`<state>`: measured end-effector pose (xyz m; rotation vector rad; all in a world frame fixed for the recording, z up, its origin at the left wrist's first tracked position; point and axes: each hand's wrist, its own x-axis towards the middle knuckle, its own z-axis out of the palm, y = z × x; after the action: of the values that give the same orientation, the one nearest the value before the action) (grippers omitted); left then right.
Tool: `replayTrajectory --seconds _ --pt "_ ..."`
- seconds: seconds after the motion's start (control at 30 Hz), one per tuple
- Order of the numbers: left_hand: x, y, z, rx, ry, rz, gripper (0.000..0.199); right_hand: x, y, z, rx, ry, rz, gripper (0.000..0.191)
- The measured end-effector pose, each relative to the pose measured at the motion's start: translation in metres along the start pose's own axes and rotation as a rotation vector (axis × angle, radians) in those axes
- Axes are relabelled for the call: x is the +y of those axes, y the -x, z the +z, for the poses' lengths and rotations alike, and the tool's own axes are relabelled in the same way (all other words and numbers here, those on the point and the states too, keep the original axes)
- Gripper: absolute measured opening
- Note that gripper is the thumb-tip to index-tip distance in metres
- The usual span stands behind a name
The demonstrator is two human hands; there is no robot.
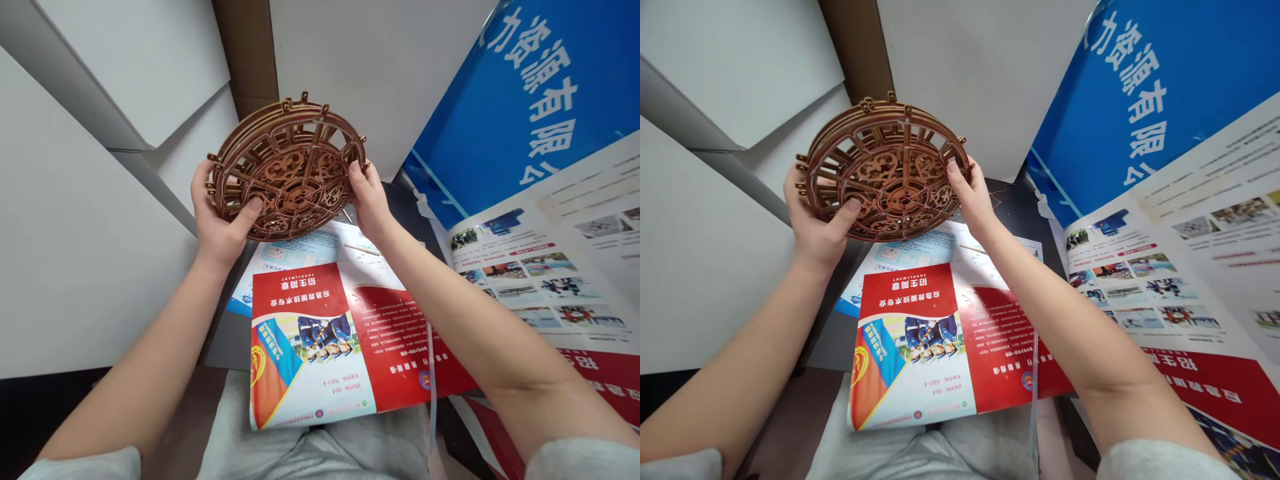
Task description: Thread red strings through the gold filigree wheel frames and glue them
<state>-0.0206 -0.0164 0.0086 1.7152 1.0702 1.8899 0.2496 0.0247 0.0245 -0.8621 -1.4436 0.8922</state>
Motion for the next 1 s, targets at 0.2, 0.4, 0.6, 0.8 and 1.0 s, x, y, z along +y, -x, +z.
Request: replayTrajectory --seconds 0.2,0.4,0.6,0.8,1.0 --pt "-0.016 0.006 -0.004 0.029 0.054 -0.085 0.066 0.016 -0.003 -0.002 0.008 0.066 -0.036 0.075" --pt "-0.028 0.013 -0.004 0.090 0.030 -0.154 0.053 0.023 -0.010 0.003 0.004 0.070 -0.034 0.083" --pt "-0.028 0.019 -0.001 0.077 0.032 -0.059 0.057 0.027 -0.011 0.011 0.003 0.044 -0.092 0.086" --pt "-0.046 0.019 0.007 0.193 0.048 0.016 0.058 0.021 -0.009 -0.022 -0.067 0.375 -0.097 0.091" --pt "-0.054 0.012 0.005 0.255 0.214 0.034 0.048 -0.058 0.090 -0.093 0.161 0.882 0.128 0.042"
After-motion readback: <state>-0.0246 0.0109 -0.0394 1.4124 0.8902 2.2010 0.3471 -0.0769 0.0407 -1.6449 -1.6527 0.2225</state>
